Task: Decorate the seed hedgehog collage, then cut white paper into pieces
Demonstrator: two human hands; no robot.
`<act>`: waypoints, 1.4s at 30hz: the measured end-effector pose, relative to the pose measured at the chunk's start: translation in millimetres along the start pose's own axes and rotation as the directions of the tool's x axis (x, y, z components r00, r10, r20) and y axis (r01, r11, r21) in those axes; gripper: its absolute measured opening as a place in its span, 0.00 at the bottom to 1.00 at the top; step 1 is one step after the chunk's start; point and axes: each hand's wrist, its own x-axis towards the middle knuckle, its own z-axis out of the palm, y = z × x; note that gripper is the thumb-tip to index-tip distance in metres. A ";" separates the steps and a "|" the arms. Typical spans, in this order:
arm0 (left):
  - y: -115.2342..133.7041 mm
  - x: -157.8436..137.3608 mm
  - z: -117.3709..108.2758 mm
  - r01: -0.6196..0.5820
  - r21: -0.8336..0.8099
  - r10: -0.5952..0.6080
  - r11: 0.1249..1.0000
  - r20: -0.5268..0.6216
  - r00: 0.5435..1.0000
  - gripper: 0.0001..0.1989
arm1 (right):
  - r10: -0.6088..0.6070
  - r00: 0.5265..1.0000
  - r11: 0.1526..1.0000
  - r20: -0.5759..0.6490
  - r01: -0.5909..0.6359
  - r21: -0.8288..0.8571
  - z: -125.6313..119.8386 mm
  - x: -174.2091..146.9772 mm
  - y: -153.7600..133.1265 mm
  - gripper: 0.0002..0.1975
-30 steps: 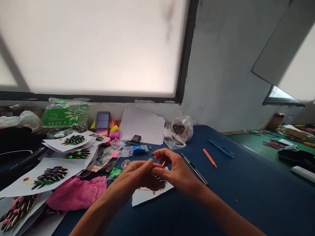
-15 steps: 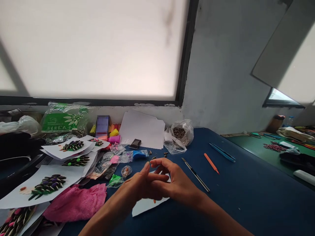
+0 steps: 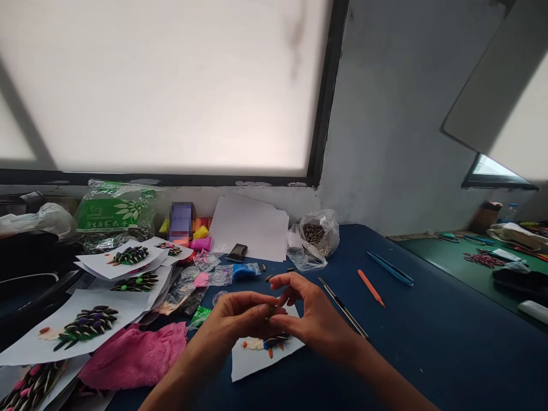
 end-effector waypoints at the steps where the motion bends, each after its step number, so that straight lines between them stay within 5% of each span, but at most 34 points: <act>1: -0.4 0.9 -0.9 0.003 0.000 -0.003 1.000 -0.027 1.000 0.21 | -0.039 0.999 0.999 -0.010 0.039 -0.007 0.2 -0.4 -0.2 0.21; 4: 0.7 2.2 -2.7 0.012 0.009 -0.011 1.000 -0.097 0.995 0.23 | -0.161 0.984 0.987 -0.076 0.159 -0.034 -0.4 -1.6 -0.8 0.06; 7: 1.7 1.9 -1.8 0.011 0.046 -0.006 0.999 -0.101 0.995 0.25 | -0.163 0.983 0.986 -0.082 0.159 -0.051 -0.9 -2.6 -0.7 0.13; 11: 1.1 2.1 1.8 -0.011 0.119 0.019 0.993 -0.066 0.998 0.29 | -0.185 0.980 0.976 -0.072 0.174 -0.131 0.0 -2.1 -0.7 0.09; 24: 5.6 -0.3 11.7 0.000 0.251 0.004 0.968 -0.017 1.000 0.31 | -0.061 0.998 0.990 -0.015 0.059 -0.130 -5.7 -0.3 -3.6 0.07; 31: 4.0 3.8 -13.0 0.009 0.538 0.135 0.843 -0.228 0.964 0.21 | 0.091 0.993 0.883 0.072 -0.047 -0.467 -21.2 6.7 9.0 0.06; 42: 5.0 3.9 -11.3 0.011 0.614 0.120 0.789 -0.172 0.978 0.17 | 0.169 0.976 0.815 0.138 -0.059 -0.577 -11.2 7.5 13.3 0.07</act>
